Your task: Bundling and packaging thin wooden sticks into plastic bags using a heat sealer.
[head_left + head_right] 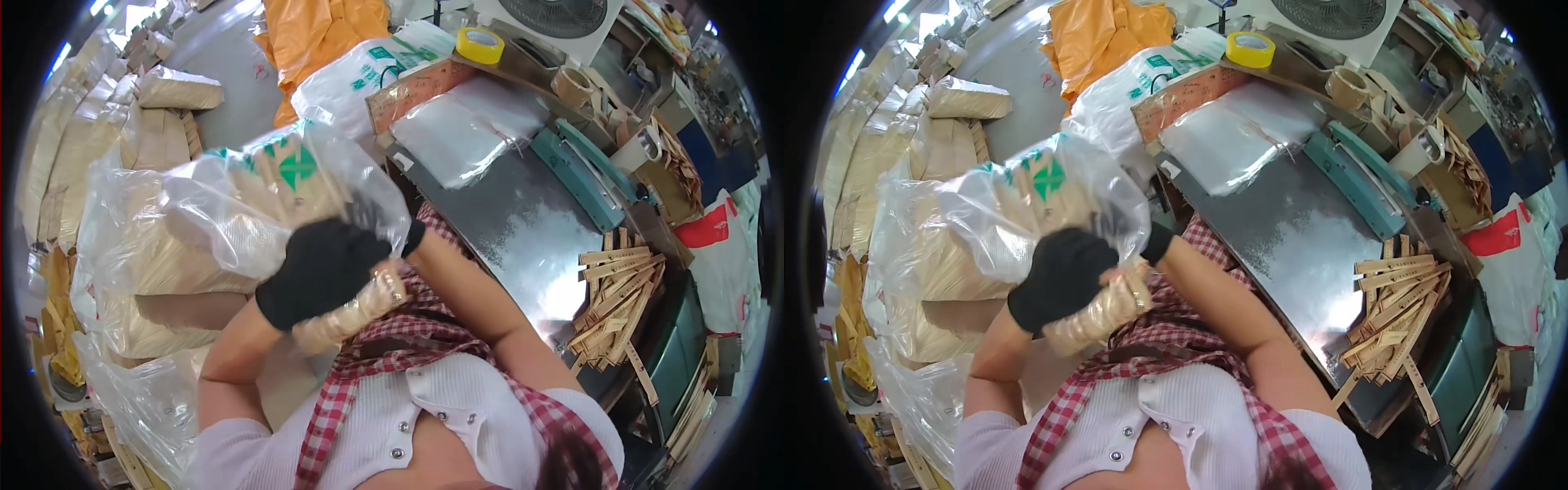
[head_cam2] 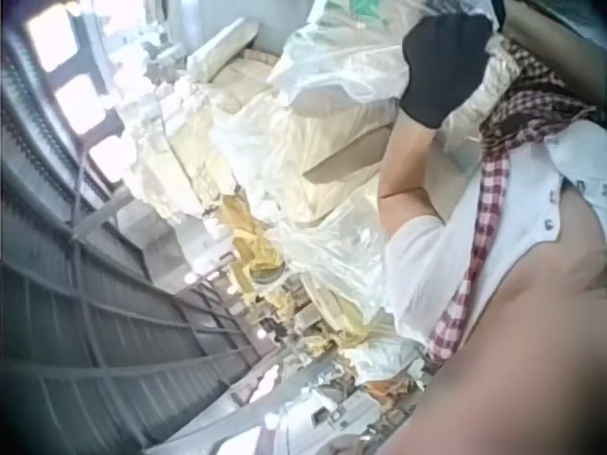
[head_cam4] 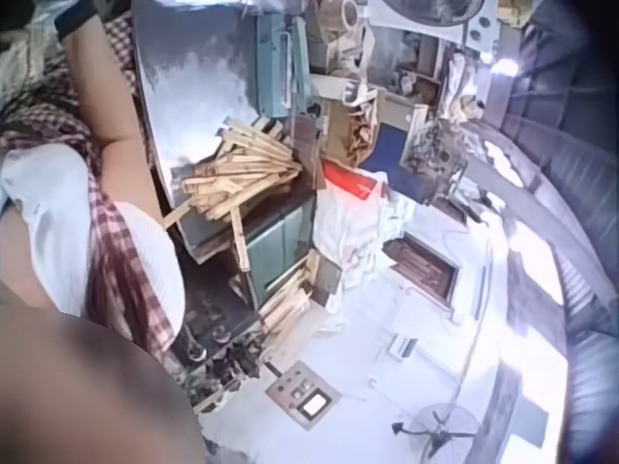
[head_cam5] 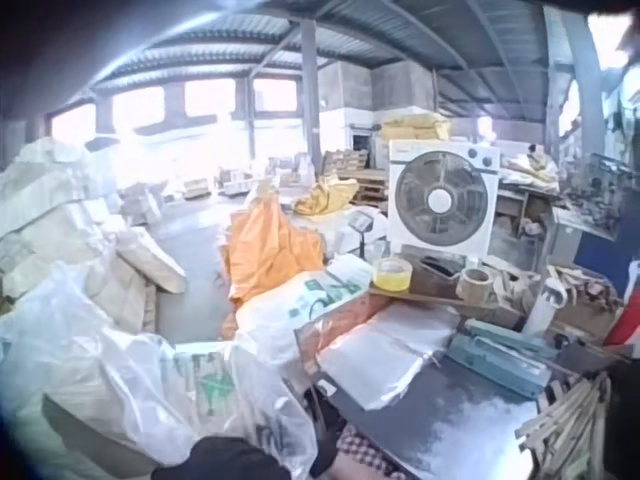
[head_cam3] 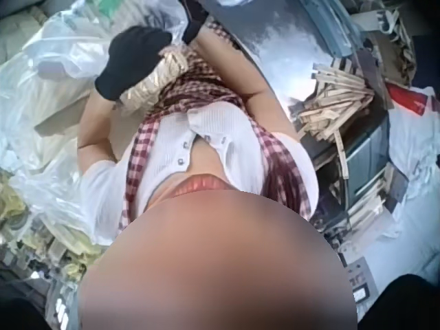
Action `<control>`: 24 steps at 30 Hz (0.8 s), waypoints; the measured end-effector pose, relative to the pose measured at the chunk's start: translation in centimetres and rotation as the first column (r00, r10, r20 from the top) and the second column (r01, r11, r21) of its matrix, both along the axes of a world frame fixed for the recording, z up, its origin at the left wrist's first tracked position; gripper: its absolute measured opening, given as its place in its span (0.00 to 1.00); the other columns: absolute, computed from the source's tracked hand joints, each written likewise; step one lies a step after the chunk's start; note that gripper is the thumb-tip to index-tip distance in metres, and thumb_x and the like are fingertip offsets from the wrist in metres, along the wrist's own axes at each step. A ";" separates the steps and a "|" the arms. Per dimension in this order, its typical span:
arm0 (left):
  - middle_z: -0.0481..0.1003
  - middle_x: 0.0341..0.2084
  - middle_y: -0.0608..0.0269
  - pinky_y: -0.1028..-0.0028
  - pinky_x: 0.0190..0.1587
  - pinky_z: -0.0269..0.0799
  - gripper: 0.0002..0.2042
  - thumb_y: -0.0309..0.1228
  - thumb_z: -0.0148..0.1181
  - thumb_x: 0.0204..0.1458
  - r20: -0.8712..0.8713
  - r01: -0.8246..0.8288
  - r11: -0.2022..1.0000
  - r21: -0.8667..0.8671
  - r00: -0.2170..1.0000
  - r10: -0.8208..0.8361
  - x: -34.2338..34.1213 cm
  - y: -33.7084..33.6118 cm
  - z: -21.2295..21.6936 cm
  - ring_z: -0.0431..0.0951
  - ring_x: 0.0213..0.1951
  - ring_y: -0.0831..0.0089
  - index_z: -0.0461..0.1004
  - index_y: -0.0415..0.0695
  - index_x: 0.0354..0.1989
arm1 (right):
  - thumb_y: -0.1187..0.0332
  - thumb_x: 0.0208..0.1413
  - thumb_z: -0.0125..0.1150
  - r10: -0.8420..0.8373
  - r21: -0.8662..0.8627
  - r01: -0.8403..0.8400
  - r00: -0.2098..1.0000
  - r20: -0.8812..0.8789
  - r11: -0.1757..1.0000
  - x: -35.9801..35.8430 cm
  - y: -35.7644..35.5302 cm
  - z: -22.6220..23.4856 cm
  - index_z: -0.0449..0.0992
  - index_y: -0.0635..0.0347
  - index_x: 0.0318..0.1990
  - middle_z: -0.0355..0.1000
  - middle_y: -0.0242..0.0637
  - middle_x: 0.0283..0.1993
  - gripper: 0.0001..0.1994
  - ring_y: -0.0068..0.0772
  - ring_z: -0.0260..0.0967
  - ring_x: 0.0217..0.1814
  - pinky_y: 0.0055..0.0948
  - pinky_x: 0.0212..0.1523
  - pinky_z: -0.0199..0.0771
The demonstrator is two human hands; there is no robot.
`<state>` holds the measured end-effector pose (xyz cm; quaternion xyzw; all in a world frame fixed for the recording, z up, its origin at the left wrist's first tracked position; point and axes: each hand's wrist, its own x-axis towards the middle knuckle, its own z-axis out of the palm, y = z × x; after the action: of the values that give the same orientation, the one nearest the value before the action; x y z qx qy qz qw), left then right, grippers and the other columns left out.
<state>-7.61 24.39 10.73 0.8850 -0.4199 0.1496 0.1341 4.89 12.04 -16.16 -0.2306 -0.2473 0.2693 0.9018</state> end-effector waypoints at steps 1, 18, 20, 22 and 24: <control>0.70 0.20 0.64 0.64 0.32 0.67 0.07 0.35 0.60 0.46 -0.018 0.029 0.999 -0.026 0.999 -0.030 -1.3 0.7 0.0 0.73 0.27 0.63 0.74 0.46 0.28 | 0.72 0.61 0.51 0.407 0.472 -0.339 0.912 -0.045 0.813 0.1 2.6 8.4 0.56 0.63 0.64 0.63 0.37 0.58 0.24 0.27 0.65 0.53 0.28 0.54 0.71; 0.69 0.29 0.62 0.73 0.38 0.66 0.09 0.32 0.48 0.60 0.010 -0.405 0.520 -0.752 0.782 0.623 2.6 8.5 -9.4 0.69 0.34 0.71 0.68 0.37 0.37 | 0.47 0.55 0.55 -0.054 -0.032 0.047 0.955 -0.292 0.998 2.5 -2.3 15.5 0.68 0.62 0.52 0.72 0.43 0.47 0.28 0.40 0.73 0.44 0.37 0.47 0.75; 0.71 0.32 0.60 0.71 0.42 0.68 0.13 0.35 0.45 0.59 -0.363 -0.555 0.126 -0.822 0.682 0.635 2.0 13.0 -12.9 0.71 0.36 0.70 0.70 0.37 0.40 | 0.51 0.54 0.56 -0.242 -0.184 0.218 0.963 -0.121 0.958 1.8 -3.9 16.1 0.69 0.63 0.52 0.72 0.44 0.47 0.26 0.41 0.72 0.44 0.38 0.46 0.76; 0.72 0.34 0.59 0.69 0.41 0.69 0.15 0.37 0.47 0.59 -0.323 -0.499 0.105 -0.860 0.694 0.643 1.5 14.2 -9.8 0.71 0.37 0.69 0.69 0.35 0.41 | 0.55 0.52 0.56 -0.208 -0.246 0.165 0.965 -0.157 0.955 -0.7 -5.0 17.7 0.69 0.64 0.51 0.72 0.45 0.46 0.24 0.42 0.73 0.44 0.38 0.46 0.76; 0.71 0.38 0.57 0.69 0.42 0.69 0.17 0.38 0.53 0.58 0.022 -0.365 0.560 -0.744 0.824 0.567 0.6 16.2 -9.9 0.71 0.39 0.68 0.67 0.34 0.44 | 0.59 0.50 0.56 -0.158 -0.299 0.094 0.967 -0.198 0.950 -2.0 -5.2 19.5 0.69 0.65 0.51 0.72 0.46 0.45 0.23 0.42 0.73 0.44 0.38 0.46 0.76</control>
<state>-6.97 40.56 0.78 0.8137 -0.0906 0.4441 0.3639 2.88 6.87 3.39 -0.3432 -0.0890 0.2675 0.8960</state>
